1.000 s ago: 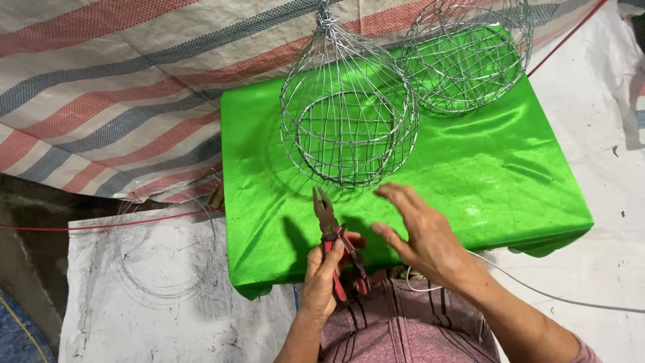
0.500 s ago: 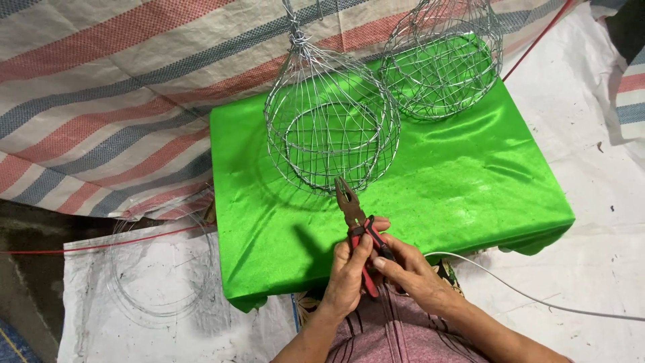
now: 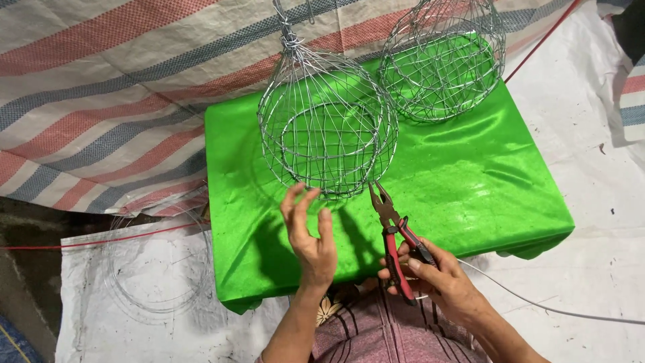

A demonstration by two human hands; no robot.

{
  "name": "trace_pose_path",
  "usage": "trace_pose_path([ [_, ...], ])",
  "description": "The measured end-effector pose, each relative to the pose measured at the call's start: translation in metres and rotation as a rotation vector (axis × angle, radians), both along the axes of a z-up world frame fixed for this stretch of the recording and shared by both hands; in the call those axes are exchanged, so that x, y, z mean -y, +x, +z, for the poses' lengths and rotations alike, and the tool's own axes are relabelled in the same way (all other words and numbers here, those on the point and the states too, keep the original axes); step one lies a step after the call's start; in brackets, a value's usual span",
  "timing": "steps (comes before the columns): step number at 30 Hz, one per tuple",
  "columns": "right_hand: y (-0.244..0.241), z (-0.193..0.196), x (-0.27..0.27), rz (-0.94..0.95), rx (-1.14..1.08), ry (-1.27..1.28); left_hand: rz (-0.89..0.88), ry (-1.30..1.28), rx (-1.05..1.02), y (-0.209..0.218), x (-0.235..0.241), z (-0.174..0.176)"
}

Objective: Shaping and securing wire mesh into a basket-like structure using pliers.

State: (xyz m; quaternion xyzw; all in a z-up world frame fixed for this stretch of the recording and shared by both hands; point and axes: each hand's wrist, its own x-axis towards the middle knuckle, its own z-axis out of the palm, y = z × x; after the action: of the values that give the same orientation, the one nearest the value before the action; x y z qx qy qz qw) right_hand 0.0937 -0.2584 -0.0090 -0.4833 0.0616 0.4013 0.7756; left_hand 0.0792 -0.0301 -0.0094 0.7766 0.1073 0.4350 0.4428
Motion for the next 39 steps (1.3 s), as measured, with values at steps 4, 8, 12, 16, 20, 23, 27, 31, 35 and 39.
trace_pose_path([
  [4, 0.002, 0.004, -0.001, 0.002, -0.044, 0.050, 0.106, 0.015, 0.072, 0.029, -0.030, 0.015],
  [8, 0.006, 0.002, -0.002, -0.030, -0.080, 0.111, 0.227, 0.059, 0.106, 0.055, -0.052, 0.028],
  [12, 0.012, 0.008, -0.007, -0.031, -0.093, 0.123, 0.247, 0.088, 0.111, 0.078, -0.069, 0.031],
  [16, 0.013, 0.002, -0.007, -0.003, -0.078, 0.239, 0.243, 0.122, 0.079, 0.089, -0.076, 0.025],
  [20, 0.014, 0.003, -0.012, -0.024, -0.092, 0.212, 0.243, 0.150, 0.068, 0.096, -0.083, 0.010],
  [23, 0.012, -0.002, -0.015, -0.014, -0.099, 0.221, 0.218, 0.115, 0.064, 0.097, -0.084, 0.008],
  [27, 0.009, -0.003, -0.019, -0.017, -0.058, 0.239, 0.161, 0.095, 0.080, 0.097, -0.083, 0.013],
  [31, 0.006, -0.011, -0.021, -0.034, -0.043, 0.189, 0.157, 0.086, 0.088, 0.099, -0.084, 0.009],
  [35, 0.006, -0.010, -0.022, -0.063, -0.001, 0.131, 0.132, 0.062, 0.084, 0.096, -0.081, 0.014],
  [39, 0.009, -0.004, -0.020, -0.055, 0.003, 0.090, 0.111, 0.038, 0.074, 0.094, -0.080, 0.016],
])
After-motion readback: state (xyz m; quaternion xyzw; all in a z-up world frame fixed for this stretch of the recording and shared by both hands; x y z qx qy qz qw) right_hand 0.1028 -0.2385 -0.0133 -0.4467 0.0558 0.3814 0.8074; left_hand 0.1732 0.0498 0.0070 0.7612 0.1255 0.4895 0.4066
